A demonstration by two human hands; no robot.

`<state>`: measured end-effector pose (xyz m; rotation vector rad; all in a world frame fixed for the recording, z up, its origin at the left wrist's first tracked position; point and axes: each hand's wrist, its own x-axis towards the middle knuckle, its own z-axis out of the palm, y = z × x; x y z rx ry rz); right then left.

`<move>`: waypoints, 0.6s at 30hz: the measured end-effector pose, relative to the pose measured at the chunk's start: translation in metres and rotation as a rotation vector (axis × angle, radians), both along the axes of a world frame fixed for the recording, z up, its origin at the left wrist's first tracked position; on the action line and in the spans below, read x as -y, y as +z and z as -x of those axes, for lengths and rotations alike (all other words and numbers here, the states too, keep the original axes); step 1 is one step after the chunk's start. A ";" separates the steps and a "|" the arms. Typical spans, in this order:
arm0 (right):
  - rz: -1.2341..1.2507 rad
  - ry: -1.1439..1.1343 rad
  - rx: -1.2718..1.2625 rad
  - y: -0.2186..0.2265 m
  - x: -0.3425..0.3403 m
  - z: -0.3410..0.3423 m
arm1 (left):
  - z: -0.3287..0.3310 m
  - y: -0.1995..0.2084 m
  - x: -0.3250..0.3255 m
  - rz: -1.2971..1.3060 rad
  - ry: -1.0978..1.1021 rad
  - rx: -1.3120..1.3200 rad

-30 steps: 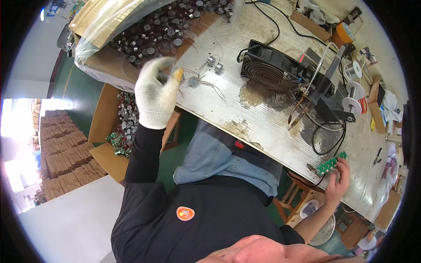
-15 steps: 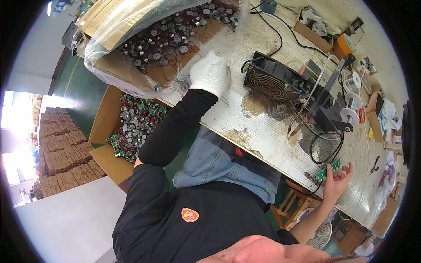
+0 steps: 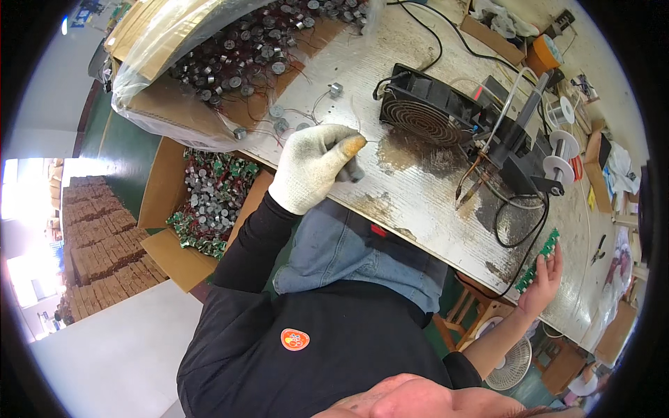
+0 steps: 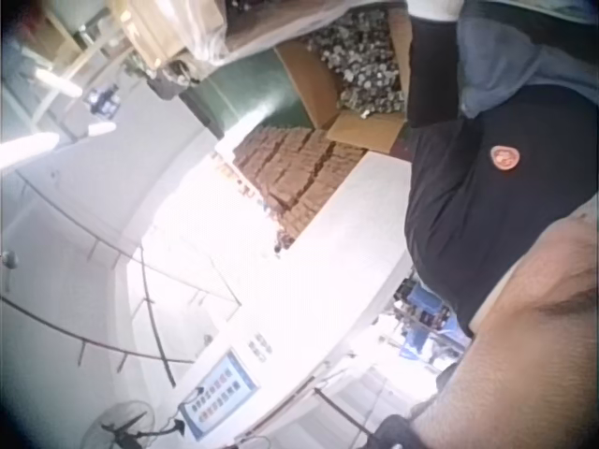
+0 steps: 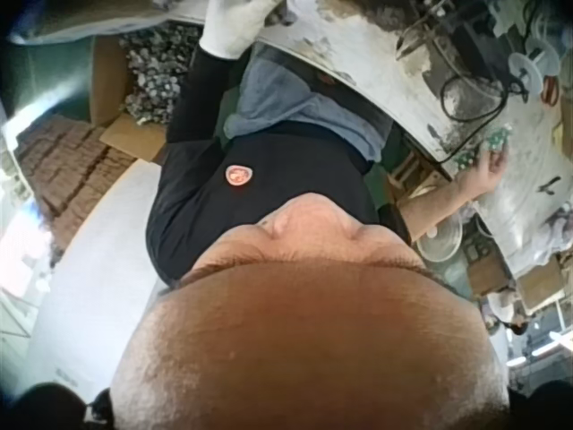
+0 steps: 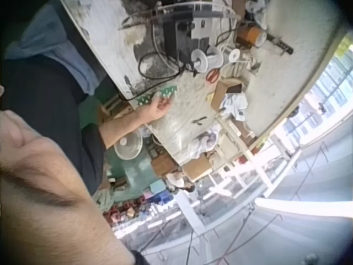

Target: Soldering electronic components onto a printed circuit board at a workbench.

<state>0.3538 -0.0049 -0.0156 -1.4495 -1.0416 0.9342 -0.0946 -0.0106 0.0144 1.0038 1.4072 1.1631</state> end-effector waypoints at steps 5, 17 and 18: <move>0.043 0.157 -0.314 -0.005 0.017 -0.004 | 0.007 0.003 -0.008 0.007 0.091 -0.043; 0.171 0.471 0.449 0.003 0.011 0.098 | -0.026 -0.016 0.000 0.038 0.033 0.096; 0.179 0.469 0.462 0.004 0.009 0.099 | -0.032 -0.017 0.004 0.048 0.027 0.123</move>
